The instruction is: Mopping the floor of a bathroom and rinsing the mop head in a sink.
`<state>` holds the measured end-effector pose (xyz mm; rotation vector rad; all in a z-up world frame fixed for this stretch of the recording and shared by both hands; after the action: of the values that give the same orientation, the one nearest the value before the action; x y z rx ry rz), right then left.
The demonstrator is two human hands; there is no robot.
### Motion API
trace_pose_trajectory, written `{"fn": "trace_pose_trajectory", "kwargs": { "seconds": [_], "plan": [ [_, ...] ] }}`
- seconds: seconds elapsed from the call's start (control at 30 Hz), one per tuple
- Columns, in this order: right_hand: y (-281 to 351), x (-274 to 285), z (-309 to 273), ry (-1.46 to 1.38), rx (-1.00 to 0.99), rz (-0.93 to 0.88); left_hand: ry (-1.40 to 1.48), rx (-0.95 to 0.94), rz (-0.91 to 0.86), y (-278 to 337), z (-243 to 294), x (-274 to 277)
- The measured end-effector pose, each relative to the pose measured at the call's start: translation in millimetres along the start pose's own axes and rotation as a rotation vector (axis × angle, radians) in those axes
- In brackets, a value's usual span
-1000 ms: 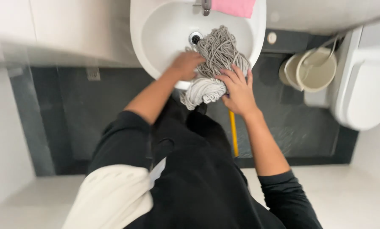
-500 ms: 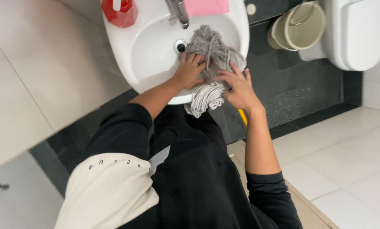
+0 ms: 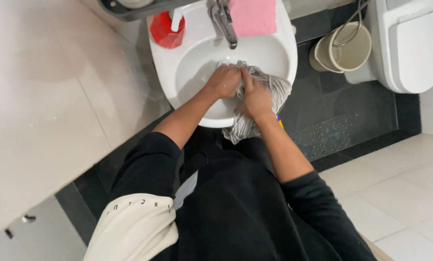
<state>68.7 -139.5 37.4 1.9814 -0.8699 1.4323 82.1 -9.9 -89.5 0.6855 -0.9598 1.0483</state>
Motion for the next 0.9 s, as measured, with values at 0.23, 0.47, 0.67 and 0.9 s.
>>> {"fn": "trace_pose_trajectory", "kwargs": {
  "seconds": [0.23,0.47,0.67,0.9],
  "plan": [
    [-3,-25,36,0.13,-0.201,-0.107,-0.017,0.118,0.221,39,31,65],
    [-15,13,31,-0.144,-0.078,-0.051,0.093,-0.1,0.505,45,29,81],
    [-3,15,30,-0.193,-0.099,-0.123,0.523,0.27,0.138,52,23,82],
    [-17,26,36,-0.267,-0.166,-0.255,0.558,0.252,0.647,36,-5,65]
  ]
}}
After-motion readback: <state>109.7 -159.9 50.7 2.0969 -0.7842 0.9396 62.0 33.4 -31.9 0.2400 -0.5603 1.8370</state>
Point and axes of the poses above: each hand's wrist, its own y-axis away from the middle knuckle, its own x-axis out of the back of the hand, z = x × y, the point moved 3 cm from there along -y, towards the middle knuckle, and after that the axes turned 1 degree about -z, right-handed, at the moved point
